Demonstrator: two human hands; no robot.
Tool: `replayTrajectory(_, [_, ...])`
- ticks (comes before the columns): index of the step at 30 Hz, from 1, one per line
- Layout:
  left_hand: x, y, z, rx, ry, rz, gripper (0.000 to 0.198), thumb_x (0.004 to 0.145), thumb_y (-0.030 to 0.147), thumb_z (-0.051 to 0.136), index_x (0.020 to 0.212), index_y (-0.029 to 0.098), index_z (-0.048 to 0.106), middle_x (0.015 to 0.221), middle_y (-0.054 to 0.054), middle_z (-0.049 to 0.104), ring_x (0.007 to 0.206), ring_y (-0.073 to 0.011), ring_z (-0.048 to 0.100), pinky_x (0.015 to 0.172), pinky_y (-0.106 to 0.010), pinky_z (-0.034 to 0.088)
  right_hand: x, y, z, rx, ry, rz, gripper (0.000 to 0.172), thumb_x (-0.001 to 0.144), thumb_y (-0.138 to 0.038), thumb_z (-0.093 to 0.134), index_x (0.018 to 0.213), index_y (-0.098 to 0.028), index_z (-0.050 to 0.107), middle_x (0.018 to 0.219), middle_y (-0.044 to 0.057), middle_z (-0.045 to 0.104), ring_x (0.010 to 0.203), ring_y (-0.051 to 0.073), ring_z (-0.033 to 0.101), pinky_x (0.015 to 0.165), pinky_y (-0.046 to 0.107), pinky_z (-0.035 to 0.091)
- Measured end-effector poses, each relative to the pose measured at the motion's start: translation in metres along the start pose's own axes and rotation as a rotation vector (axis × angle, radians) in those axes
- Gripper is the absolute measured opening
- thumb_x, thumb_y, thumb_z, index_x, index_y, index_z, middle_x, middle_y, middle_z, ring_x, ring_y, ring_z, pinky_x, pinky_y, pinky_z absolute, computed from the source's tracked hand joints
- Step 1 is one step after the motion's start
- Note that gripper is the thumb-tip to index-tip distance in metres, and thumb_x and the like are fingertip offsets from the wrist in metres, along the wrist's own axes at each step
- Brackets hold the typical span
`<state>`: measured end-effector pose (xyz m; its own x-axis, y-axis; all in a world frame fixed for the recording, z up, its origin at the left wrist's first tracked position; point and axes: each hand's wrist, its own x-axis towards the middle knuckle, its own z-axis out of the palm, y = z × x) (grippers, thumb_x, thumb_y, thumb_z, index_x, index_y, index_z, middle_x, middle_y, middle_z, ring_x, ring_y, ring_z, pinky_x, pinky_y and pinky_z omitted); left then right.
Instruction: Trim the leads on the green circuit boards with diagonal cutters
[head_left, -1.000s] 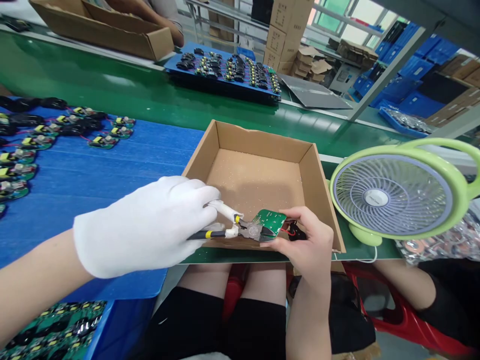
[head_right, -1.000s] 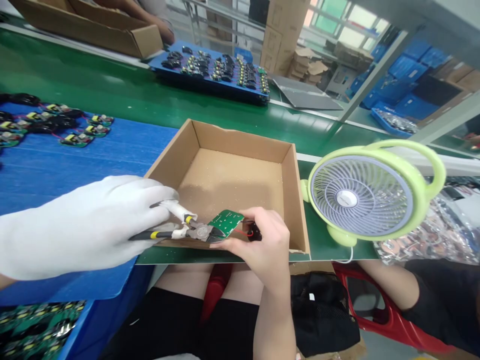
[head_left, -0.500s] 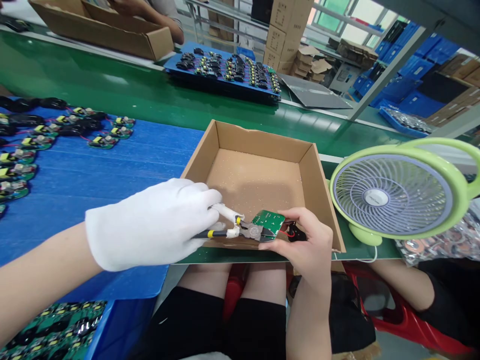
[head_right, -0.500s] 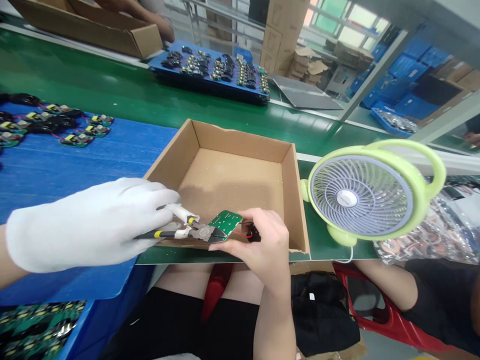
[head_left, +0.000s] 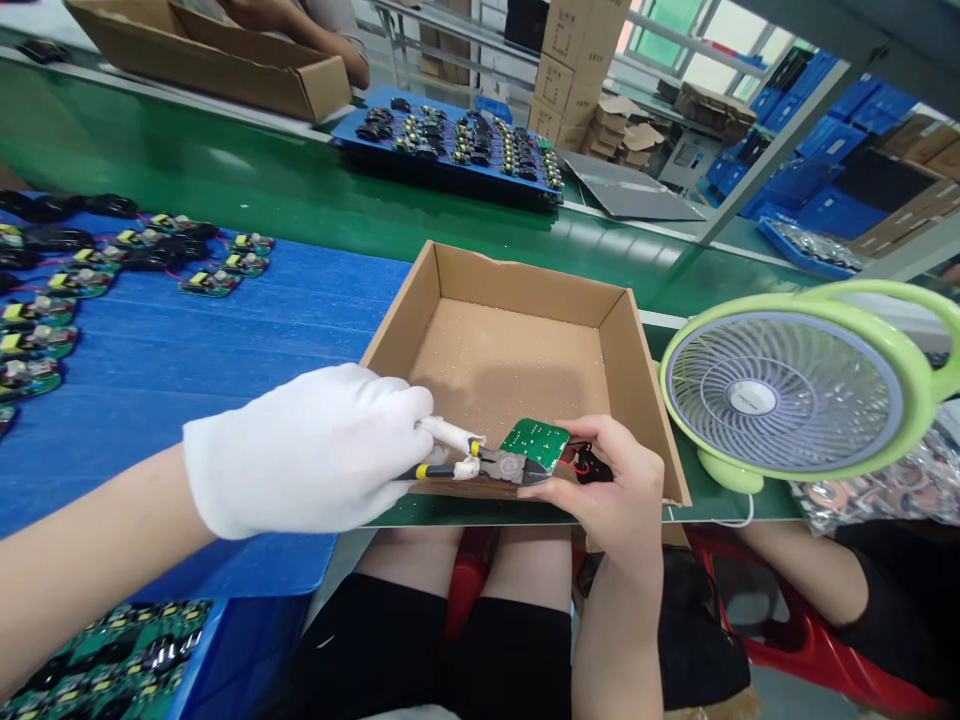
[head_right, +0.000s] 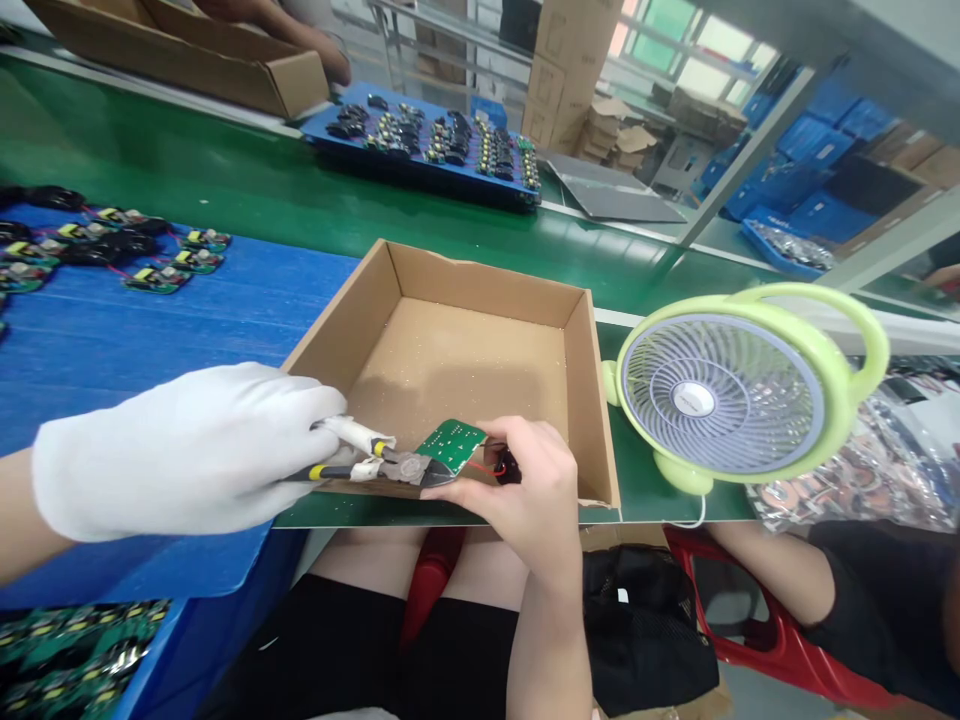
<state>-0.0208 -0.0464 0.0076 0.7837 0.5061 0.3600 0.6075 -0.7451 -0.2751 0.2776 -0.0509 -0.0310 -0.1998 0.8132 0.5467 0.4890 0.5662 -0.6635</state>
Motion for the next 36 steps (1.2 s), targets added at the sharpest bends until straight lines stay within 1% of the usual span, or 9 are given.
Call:
replayTrajectory(4, [0.0,0.002,0.002,-0.055,-0.126,-0.064,0.023,0.094,0.02,0.056,0.085,0.025,0.077,0.071,-0.001,0.063,0.057,-0.0195,0.049,0.059,-0.035,0.034,-0.001,-0.002,0.003,0.004,0.009,0.075,0.043,0.081,-0.058,0.103,0.097,-0.026,0.078,0.08,-0.002,0.078,0.071,0.021,0.074,0.067,0.033,0.06])
replayTrajectory(7, [-0.002,0.007,0.003,-0.078,-0.182,-0.122,0.027,0.093,0.016,0.054,0.092,0.024,0.08,0.075,-0.002,0.066,0.06,-0.0189,0.051,0.061,-0.034,0.035,-0.003,-0.004,0.005,0.005,0.051,0.129,0.045,0.078,-0.056,0.106,0.094,-0.026,0.076,0.079,-0.003,0.077,0.071,0.02,0.072,0.067,0.032,0.058])
replayTrajectory(11, [-0.002,0.012,0.001,-0.095,-0.177,-0.145,0.034,0.091,0.014,0.051,0.096,0.025,0.082,0.075,-0.002,0.066,0.06,-0.0196,0.054,0.061,-0.034,0.037,-0.003,-0.007,0.007,-0.005,0.054,0.151,0.04,0.081,-0.052,0.104,0.096,-0.027,0.077,0.082,-0.001,0.079,0.072,0.021,0.073,0.069,0.034,0.059])
replayTrajectory(16, [-0.003,0.011,0.0,-0.137,-0.27,-0.171,0.03,0.093,0.02,0.057,0.101,0.025,0.085,0.079,-0.005,0.072,0.061,-0.0198,0.06,0.059,-0.033,0.04,-0.001,-0.007,0.007,-0.048,0.078,0.135,0.03,0.086,-0.044,0.097,0.091,-0.026,0.073,0.079,-0.002,0.076,0.07,0.02,0.072,0.07,0.033,0.059])
replayTrajectory(19, [-0.005,0.012,0.003,-0.153,-0.258,-0.174,0.028,0.094,0.022,0.058,0.098,0.025,0.086,0.078,-0.006,0.072,0.06,-0.0216,0.062,0.057,-0.034,0.041,-0.002,-0.005,0.007,-0.047,0.102,0.129,0.021,0.086,-0.032,0.09,0.09,-0.027,0.07,0.077,-0.004,0.074,0.071,0.02,0.07,0.068,0.032,0.058])
replayTrajectory(24, [-0.004,0.016,0.005,-0.136,-0.125,-0.163,0.029,0.096,0.019,0.057,0.103,0.026,0.084,0.077,-0.005,0.071,0.058,-0.0232,0.065,0.057,-0.035,0.041,-0.003,-0.005,0.009,-0.074,0.13,0.142,0.016,0.086,-0.024,0.083,0.096,-0.027,0.071,0.078,-0.004,0.074,0.072,0.02,0.072,0.07,0.032,0.061])
replayTrajectory(28, [0.001,0.018,0.003,-0.087,-0.053,-0.16,0.029,0.094,0.016,0.057,0.098,0.024,0.084,0.076,-0.006,0.071,0.057,-0.0229,0.064,0.055,-0.035,0.039,-0.002,-0.004,0.009,-0.072,0.144,0.139,0.025,0.086,-0.02,0.079,0.11,-0.027,0.075,0.087,-0.001,0.08,0.079,0.022,0.077,0.074,0.033,0.066])
replayTrajectory(32, [0.002,0.017,0.002,-0.072,-0.121,-0.183,0.037,0.096,0.017,0.049,0.098,0.025,0.085,0.077,-0.006,0.073,0.059,-0.024,0.065,0.056,-0.036,0.039,-0.002,-0.002,0.007,-0.063,0.106,0.094,0.033,0.086,-0.021,0.078,0.119,-0.026,0.077,0.091,0.0,0.081,0.081,0.021,0.078,0.076,0.033,0.067])
replayTrajectory(36, [0.001,0.018,0.004,-0.07,-0.169,-0.209,0.035,0.097,0.02,0.05,0.093,0.024,0.084,0.079,-0.007,0.074,0.061,-0.0235,0.065,0.058,-0.037,0.039,-0.003,-0.001,0.008,-0.028,0.091,0.123,0.033,0.09,-0.021,0.077,0.123,-0.025,0.078,0.09,0.0,0.08,0.082,0.021,0.078,0.081,0.036,0.068])
